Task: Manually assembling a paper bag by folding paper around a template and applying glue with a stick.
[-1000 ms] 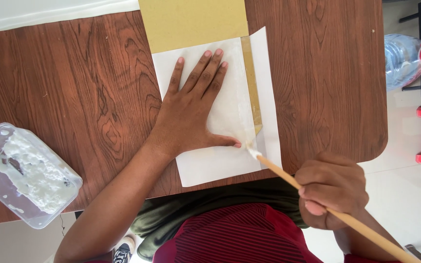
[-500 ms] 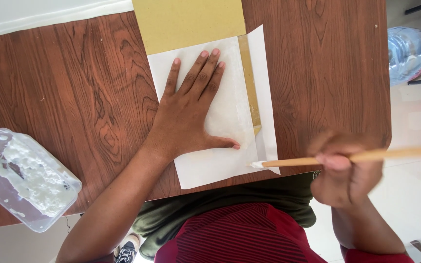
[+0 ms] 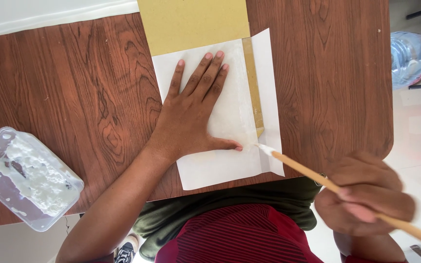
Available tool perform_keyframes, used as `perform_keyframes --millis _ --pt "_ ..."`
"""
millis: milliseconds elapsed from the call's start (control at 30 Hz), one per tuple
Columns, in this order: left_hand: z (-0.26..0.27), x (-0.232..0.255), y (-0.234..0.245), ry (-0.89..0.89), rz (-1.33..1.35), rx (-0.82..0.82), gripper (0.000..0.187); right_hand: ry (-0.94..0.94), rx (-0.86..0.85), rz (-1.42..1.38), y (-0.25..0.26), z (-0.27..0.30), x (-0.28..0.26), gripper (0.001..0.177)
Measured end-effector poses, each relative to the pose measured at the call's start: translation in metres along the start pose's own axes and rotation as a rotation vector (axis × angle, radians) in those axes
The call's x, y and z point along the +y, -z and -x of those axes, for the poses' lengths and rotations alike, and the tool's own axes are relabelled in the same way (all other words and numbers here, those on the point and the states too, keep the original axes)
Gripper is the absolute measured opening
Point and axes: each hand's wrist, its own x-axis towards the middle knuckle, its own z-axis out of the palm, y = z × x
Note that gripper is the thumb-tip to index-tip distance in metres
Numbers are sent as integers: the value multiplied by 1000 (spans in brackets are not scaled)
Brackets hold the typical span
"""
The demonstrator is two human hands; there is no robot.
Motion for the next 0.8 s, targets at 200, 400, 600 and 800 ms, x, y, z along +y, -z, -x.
perform_keyframes --millis 200,400,600,800 --pt "1 0 -1 2 8 21 150 -33 -124 1 -12 2 -17 30" --pt "1 0 -4 -16 -15 44 149 -68 -33 -162 -13 8 -7 15" --pt "-2 -6 -15 -20 -229 37 155 152 89 284 8 -44 3 31" --pt "7 1 -27 -17 176 283 144 -276 99 -404 -35 -57 14 28"
